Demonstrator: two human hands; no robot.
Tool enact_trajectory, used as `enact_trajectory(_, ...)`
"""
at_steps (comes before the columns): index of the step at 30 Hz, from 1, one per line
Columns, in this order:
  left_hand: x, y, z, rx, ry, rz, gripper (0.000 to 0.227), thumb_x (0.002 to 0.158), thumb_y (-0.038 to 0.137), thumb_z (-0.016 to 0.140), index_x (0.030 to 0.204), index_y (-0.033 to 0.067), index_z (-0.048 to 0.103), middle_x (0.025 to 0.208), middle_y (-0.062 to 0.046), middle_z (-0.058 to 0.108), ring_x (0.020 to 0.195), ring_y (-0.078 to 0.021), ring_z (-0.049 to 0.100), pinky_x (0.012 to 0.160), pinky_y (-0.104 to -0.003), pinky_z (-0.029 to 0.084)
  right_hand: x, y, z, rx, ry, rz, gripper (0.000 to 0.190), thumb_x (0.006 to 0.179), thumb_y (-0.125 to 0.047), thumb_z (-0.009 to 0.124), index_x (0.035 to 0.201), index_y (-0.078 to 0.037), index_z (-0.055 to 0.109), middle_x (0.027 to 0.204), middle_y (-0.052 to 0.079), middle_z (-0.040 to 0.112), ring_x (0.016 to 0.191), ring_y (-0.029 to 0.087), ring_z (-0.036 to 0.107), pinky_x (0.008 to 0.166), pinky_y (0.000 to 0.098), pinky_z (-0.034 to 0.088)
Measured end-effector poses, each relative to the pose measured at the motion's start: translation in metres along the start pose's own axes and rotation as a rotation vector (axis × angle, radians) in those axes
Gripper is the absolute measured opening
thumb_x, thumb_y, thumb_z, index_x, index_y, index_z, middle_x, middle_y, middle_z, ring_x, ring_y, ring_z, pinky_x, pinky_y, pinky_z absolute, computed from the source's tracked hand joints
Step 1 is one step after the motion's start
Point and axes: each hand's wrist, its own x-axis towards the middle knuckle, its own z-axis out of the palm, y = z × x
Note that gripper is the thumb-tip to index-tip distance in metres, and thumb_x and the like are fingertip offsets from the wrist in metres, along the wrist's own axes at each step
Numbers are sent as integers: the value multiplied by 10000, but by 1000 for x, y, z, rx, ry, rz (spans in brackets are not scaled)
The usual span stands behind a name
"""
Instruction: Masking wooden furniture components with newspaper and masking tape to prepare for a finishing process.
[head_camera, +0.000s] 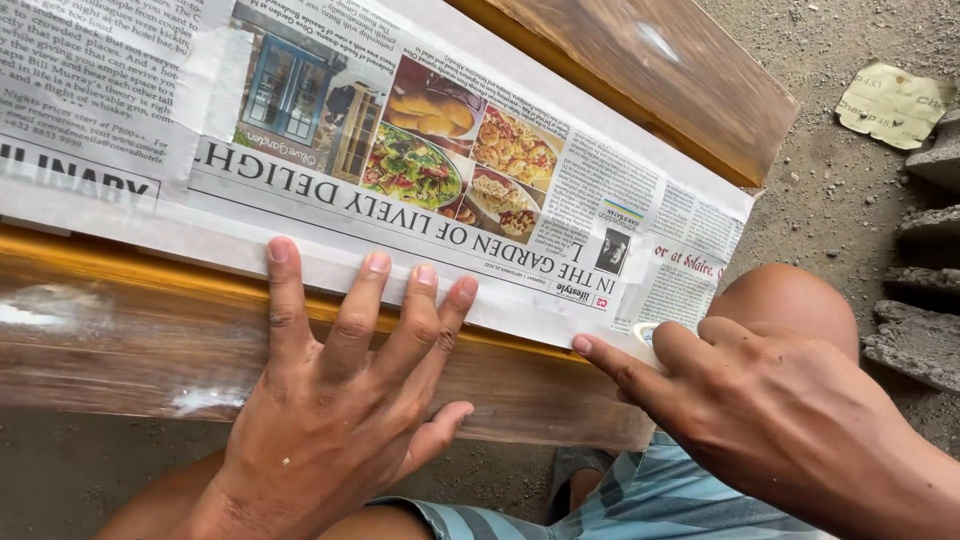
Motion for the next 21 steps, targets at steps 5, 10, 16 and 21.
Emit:
enact_trajectory(5, -3, 0, 3, -10, 31, -5, 891, 895, 716, 515, 1549, 112, 478, 1407, -182, 440, 1360, -407, 322, 1062, -849, 233, 13, -5, -6, -29, -82, 54, 755, 941, -203, 520, 1649, -218, 260, 891, 46, 587, 780, 204, 657, 576, 337, 547)
enact_trajectory(10, -3, 1, 3, -22, 26, -13, 876, 890, 709, 521, 1544, 128, 482, 1407, -177, 438, 1356, -405, 318, 1060, -853, 222, 15, -8, -9, -34, -156, 45, 734, 966, -262, 536, 1627, -195, 224, 883, 56, 587, 777, 208, 655, 595, 329, 557)
enact_trajectory(16, -4, 2, 4, -19, 28, -9, 876, 906, 701, 535, 1554, 113, 498, 1424, -185, 444, 1360, -417, 341, 1065, -856, 219, 13, -9, -7, 17, 1, 67, 846, 849, -344, 638, 1606, -180, 295, 853, 52, 593, 748, 226, 656, 545, 350, 545)
enact_trajectory(21, -6, 2, 6, -59, 56, -28, 882, 927, 698, 522, 1579, 105, 490, 1444, -188, 438, 1378, -416, 347, 1109, -857, 208, 16, -8, -8, -12, -17, 28, 866, 866, -305, 635, 1651, -174, 294, 838, 47, 589, 744, 221, 657, 588, 345, 551)
